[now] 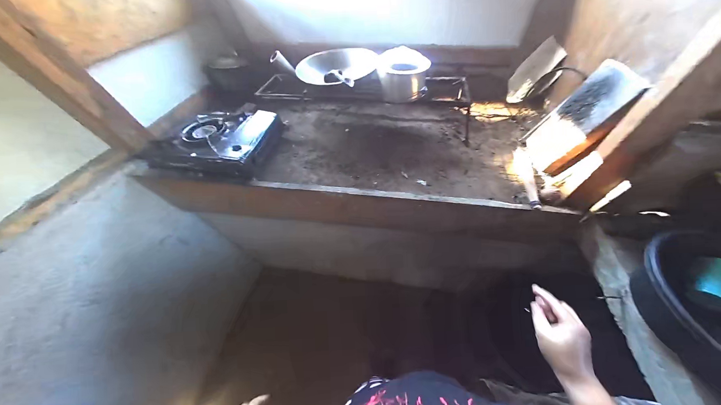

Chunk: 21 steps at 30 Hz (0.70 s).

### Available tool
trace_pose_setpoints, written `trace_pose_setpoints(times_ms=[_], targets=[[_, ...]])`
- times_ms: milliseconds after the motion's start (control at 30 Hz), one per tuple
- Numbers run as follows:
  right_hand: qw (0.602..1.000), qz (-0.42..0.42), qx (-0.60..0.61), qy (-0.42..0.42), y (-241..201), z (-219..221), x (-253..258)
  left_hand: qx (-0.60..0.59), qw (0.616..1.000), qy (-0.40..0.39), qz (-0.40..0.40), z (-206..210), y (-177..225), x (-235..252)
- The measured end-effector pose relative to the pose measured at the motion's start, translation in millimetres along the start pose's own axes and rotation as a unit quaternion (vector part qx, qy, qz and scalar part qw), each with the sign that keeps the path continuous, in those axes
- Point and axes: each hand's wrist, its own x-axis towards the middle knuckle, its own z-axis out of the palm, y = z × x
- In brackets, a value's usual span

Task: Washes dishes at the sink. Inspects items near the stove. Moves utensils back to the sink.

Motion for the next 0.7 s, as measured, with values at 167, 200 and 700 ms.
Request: trace_pose_setpoints(times_ms=[167,200,700], targets=[[0.988,-0.045,0.047,-0.142,-106,49,162,-0.122,0.891,0.141,0.414,-112,219,-19],[0.986,-0.064,0.046,-0.146,-123,53,192,-0.143,0.844,0.178,0.486,-131,261,-19],[0.979,-0.107,-0.045,-0.169,-241,213,618,-0.634,0.722,-0.123,0.248,-336,689,30]])
